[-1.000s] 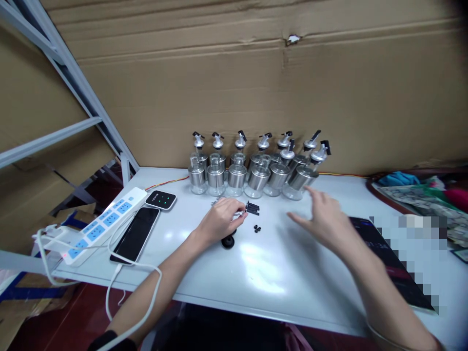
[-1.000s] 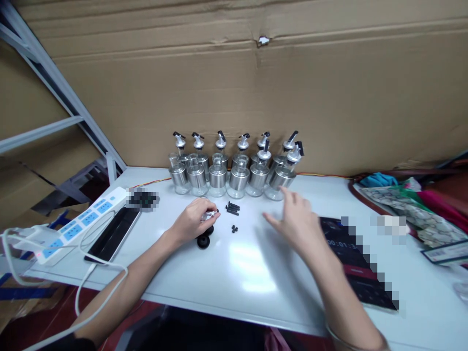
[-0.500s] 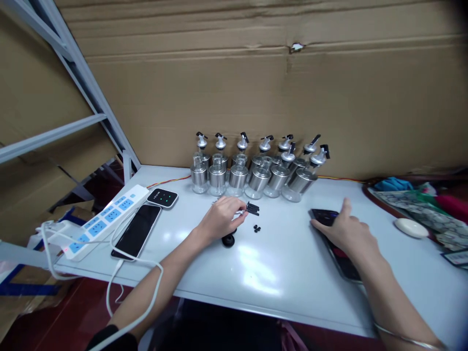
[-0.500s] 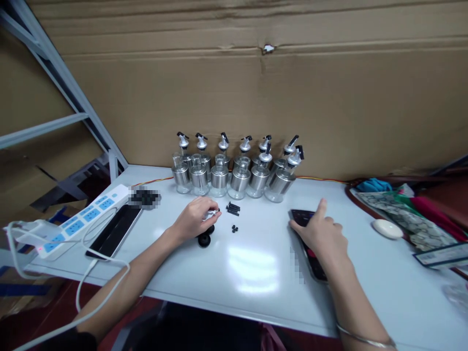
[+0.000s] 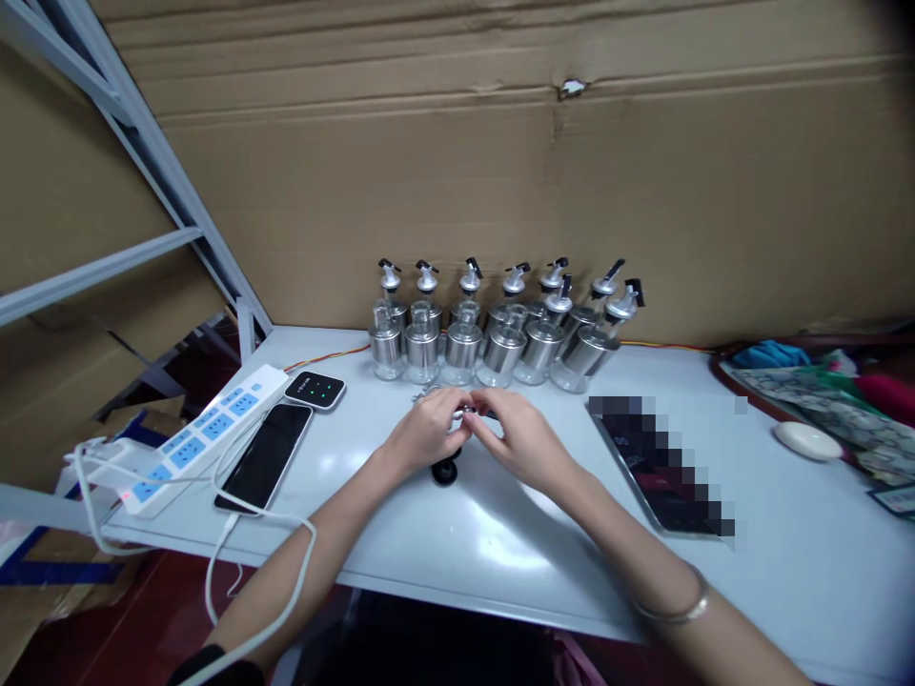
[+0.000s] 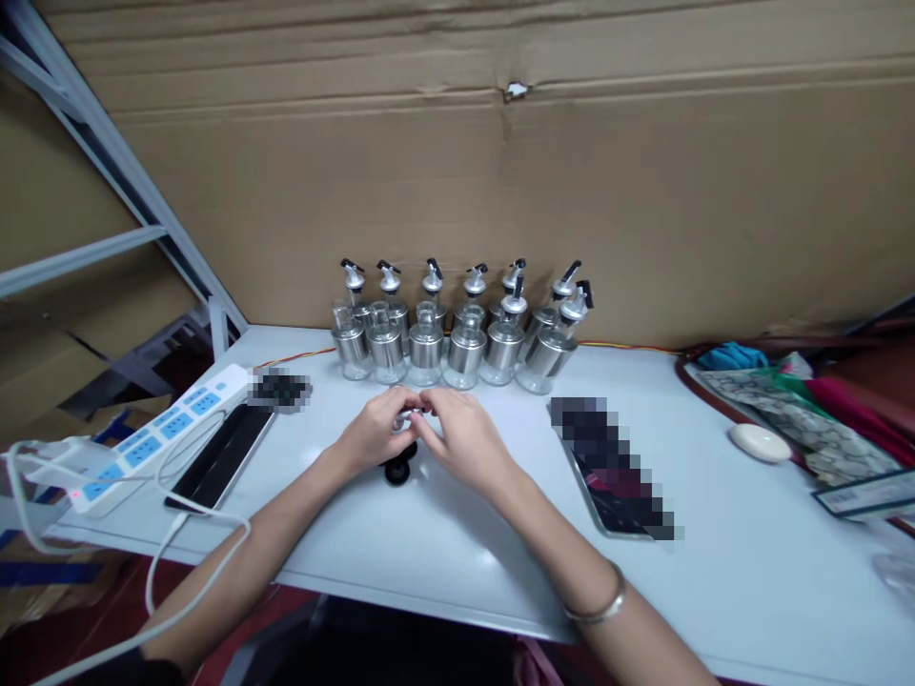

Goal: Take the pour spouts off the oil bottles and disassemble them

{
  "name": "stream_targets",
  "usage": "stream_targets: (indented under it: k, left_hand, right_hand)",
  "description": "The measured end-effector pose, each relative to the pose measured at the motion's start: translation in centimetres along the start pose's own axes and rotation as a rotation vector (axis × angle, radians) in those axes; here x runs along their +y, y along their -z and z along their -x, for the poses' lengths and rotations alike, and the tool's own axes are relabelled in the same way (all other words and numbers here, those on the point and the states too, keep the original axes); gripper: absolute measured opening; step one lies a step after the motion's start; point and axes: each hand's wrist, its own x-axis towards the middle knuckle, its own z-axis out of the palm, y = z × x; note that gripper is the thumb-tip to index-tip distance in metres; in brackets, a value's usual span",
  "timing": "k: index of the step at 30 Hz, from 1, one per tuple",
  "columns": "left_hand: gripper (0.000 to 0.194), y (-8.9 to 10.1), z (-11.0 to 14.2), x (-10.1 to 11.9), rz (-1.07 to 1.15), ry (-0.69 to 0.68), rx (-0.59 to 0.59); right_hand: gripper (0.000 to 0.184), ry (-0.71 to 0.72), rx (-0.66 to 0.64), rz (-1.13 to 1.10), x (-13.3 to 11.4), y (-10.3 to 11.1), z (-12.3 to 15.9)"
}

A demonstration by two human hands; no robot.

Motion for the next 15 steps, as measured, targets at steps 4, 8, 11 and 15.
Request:
stream_targets:
  k: [4, 8, 11, 15]
  left_hand:
    - [0.009, -0.3, 0.1, -0.2, -0.014, -0.003, 0.000]
    - [0.007, -0.1, 0.0, 0.2, 0.014, -0.041, 0.051]
    - [0.007, 0.0, -0.2, 0.6, 0.037, -0.047, 0.103]
    - [0.007, 0.0, -0.2, 0.8, 0.036, -0.077, 0.129]
  right_hand:
    - [0.019, -0.005, 0.074, -0.181, 1.2, -1.4, 0.7]
    - [0.024, 0.019, 0.118, -0.255, 2.1, -1.6, 1.3]
    - [0.019, 0.084, 0.151, -0.233, 2.2, -1.4, 1.2]
    - [0.016, 0.115, 0.157, -0.271, 2.1, -1.2, 1.1]
